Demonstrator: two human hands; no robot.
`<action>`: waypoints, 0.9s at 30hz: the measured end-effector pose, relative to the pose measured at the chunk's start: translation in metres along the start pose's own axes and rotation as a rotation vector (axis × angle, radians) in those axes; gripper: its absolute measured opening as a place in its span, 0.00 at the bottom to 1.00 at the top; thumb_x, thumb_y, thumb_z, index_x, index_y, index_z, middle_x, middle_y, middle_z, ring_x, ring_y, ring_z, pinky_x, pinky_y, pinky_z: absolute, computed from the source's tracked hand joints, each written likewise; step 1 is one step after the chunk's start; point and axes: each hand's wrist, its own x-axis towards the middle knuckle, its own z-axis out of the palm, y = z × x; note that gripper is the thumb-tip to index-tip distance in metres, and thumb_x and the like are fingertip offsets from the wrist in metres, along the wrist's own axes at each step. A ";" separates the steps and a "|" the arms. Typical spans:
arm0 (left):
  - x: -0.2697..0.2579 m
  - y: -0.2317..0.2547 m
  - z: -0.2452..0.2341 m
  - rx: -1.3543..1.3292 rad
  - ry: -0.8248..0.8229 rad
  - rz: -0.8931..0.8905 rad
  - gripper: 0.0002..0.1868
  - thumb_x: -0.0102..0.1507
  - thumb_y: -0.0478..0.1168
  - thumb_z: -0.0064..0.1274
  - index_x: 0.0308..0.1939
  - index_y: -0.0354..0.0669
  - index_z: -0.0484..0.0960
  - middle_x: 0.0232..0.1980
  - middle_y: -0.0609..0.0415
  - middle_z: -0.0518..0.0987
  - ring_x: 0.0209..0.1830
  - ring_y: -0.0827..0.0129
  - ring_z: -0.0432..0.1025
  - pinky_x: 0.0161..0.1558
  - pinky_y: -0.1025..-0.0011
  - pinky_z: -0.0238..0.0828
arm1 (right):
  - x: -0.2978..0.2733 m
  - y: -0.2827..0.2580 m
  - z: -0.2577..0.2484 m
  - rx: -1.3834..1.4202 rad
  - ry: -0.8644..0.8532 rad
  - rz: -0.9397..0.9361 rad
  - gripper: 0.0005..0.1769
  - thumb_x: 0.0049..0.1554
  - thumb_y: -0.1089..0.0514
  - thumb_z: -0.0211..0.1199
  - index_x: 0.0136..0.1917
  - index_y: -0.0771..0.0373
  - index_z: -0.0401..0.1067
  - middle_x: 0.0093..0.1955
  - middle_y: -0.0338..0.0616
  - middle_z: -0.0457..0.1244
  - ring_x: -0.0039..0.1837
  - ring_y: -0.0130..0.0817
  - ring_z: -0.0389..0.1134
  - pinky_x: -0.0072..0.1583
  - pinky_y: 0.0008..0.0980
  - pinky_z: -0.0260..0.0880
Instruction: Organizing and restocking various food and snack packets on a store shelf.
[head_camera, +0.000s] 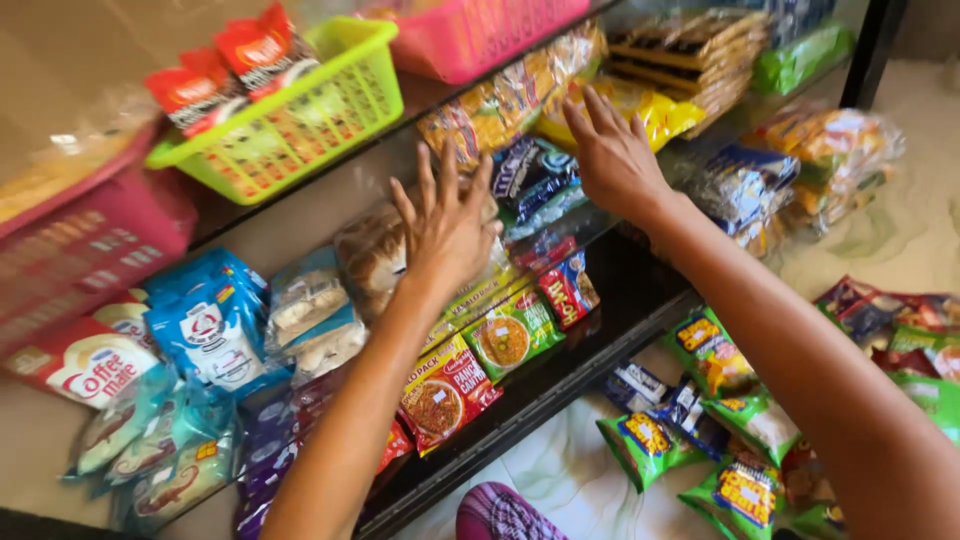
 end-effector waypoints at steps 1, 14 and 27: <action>-0.006 0.005 -0.005 -0.019 -0.053 -0.026 0.46 0.60 0.52 0.60 0.80 0.59 0.57 0.83 0.38 0.35 0.82 0.36 0.28 0.69 0.22 0.23 | -0.006 -0.002 -0.007 0.015 -0.013 0.006 0.40 0.56 0.67 0.53 0.82 0.61 0.53 0.83 0.65 0.44 0.82 0.62 0.46 0.74 0.68 0.47; -0.048 0.047 0.009 -0.153 -0.044 -0.058 0.46 0.60 0.56 0.61 0.79 0.59 0.56 0.83 0.39 0.39 0.82 0.35 0.30 0.69 0.22 0.28 | -0.086 0.033 -0.068 -0.008 -0.166 0.057 0.41 0.58 0.62 0.54 0.83 0.56 0.49 0.83 0.63 0.43 0.82 0.64 0.44 0.74 0.69 0.45; -0.046 0.148 0.055 -0.315 -0.015 0.061 0.47 0.61 0.54 0.63 0.80 0.56 0.57 0.83 0.37 0.42 0.82 0.33 0.33 0.68 0.20 0.33 | -0.157 0.071 -0.120 -0.074 -0.279 0.081 0.40 0.61 0.62 0.54 0.84 0.53 0.49 0.85 0.61 0.41 0.83 0.64 0.42 0.75 0.68 0.44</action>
